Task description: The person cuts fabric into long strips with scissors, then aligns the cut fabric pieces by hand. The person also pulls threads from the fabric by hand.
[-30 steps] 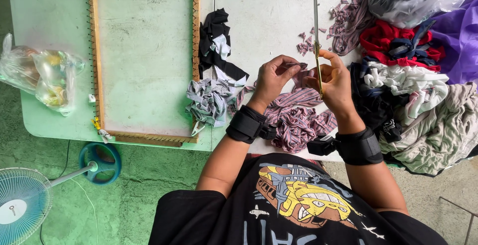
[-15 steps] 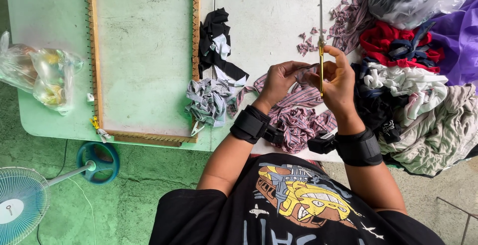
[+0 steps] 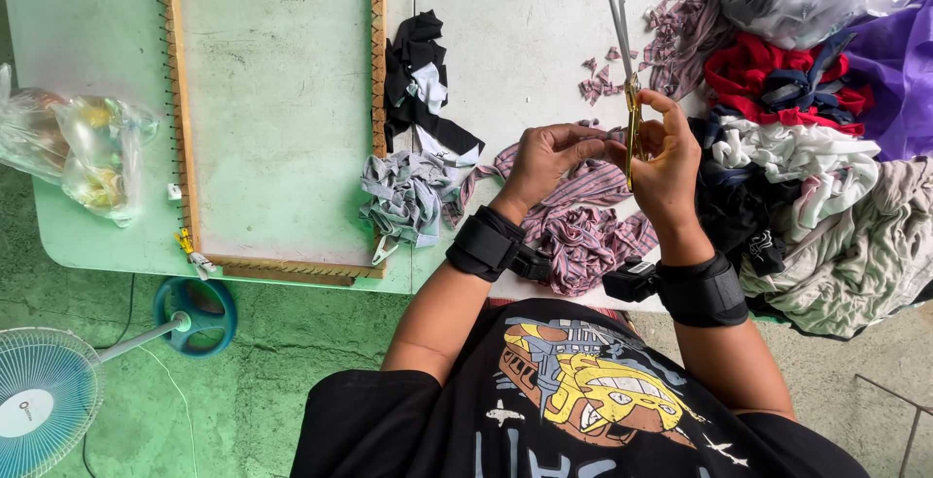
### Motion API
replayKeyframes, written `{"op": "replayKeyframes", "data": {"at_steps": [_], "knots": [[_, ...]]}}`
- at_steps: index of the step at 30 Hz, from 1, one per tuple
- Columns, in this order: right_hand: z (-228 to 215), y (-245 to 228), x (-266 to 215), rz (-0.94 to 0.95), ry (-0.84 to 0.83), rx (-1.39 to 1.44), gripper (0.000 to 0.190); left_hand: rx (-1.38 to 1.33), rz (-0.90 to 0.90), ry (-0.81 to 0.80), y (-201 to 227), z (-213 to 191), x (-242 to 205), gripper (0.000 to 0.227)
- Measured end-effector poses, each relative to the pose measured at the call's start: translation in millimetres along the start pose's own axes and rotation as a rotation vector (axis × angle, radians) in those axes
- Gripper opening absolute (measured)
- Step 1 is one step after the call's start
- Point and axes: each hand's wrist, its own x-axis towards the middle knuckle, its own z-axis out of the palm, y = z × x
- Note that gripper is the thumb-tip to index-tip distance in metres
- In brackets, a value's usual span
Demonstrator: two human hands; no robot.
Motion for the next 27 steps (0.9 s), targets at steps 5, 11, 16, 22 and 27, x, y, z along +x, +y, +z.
{"op": "replayKeyframes", "data": {"at_steps": [5, 11, 16, 22, 27], "knots": [[-4.6, 13.1, 0.3, 0.028, -0.022, 0.099, 0.071, 0.101, -0.031, 0.027, 9.1, -5.3, -2.3, 0.017], [-5.2, 23.9, 1.4, 0.102, -0.114, 0.366, 0.069, 0.111, -0.074, 0.001, 20.3, -6.6, -1.6, 0.014], [-2.2, 39.6, 1.6, 0.106, -0.08, 0.355, 0.068, 0.216, -0.076, 0.019, 8.3, -11.9, 1.9, 0.015], [-14.4, 38.8, -1.1, 0.093, -0.129, 0.277, 0.069, 0.129, 0.071, 0.009, -8.7, -25.1, 14.0, 0.008], [-33.6, 32.9, -12.3, 0.219, -0.35, 0.026, 0.073, -0.131, 0.002, 0.014, -1.5, -34.4, 30.3, 0.009]]}}
